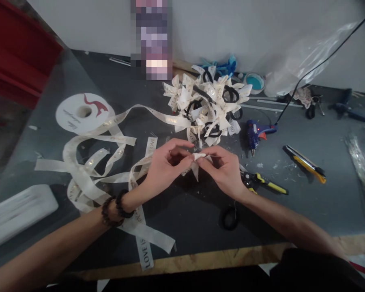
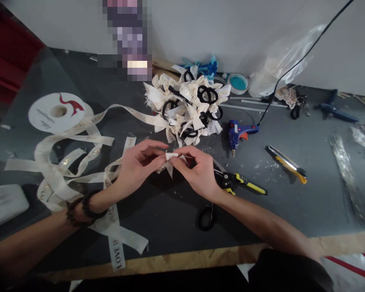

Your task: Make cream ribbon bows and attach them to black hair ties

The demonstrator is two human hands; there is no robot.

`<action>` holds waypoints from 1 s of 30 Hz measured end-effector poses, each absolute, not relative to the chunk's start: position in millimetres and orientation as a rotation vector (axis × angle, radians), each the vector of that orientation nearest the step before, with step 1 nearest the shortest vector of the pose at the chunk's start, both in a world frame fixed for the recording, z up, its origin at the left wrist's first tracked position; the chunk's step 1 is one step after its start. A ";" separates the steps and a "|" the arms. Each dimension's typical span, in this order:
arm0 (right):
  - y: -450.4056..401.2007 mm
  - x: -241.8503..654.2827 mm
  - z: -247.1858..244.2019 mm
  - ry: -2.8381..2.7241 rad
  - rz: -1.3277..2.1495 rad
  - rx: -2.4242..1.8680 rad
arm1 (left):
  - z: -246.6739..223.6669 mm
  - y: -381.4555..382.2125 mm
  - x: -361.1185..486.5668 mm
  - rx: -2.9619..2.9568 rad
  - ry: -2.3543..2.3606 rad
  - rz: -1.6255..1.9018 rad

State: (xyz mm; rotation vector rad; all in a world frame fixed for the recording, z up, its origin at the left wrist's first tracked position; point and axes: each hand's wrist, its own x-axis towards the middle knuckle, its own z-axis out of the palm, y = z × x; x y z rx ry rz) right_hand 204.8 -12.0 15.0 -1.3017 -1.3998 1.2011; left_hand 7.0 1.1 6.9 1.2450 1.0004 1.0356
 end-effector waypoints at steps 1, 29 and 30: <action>-12.0 204.9 15.0 -1.388 1.192 -1.302 | 7.1 1.4 7.1 1.256 1.014 1.035; -10.6 202.9 13.2 -1.409 1.286 -1.267 | 10.0 4.3 9.7 1.727 1.138 0.801; -10.6 203.0 13.1 -1.407 1.289 -1.267 | 10.1 3.9 9.7 1.713 1.136 0.813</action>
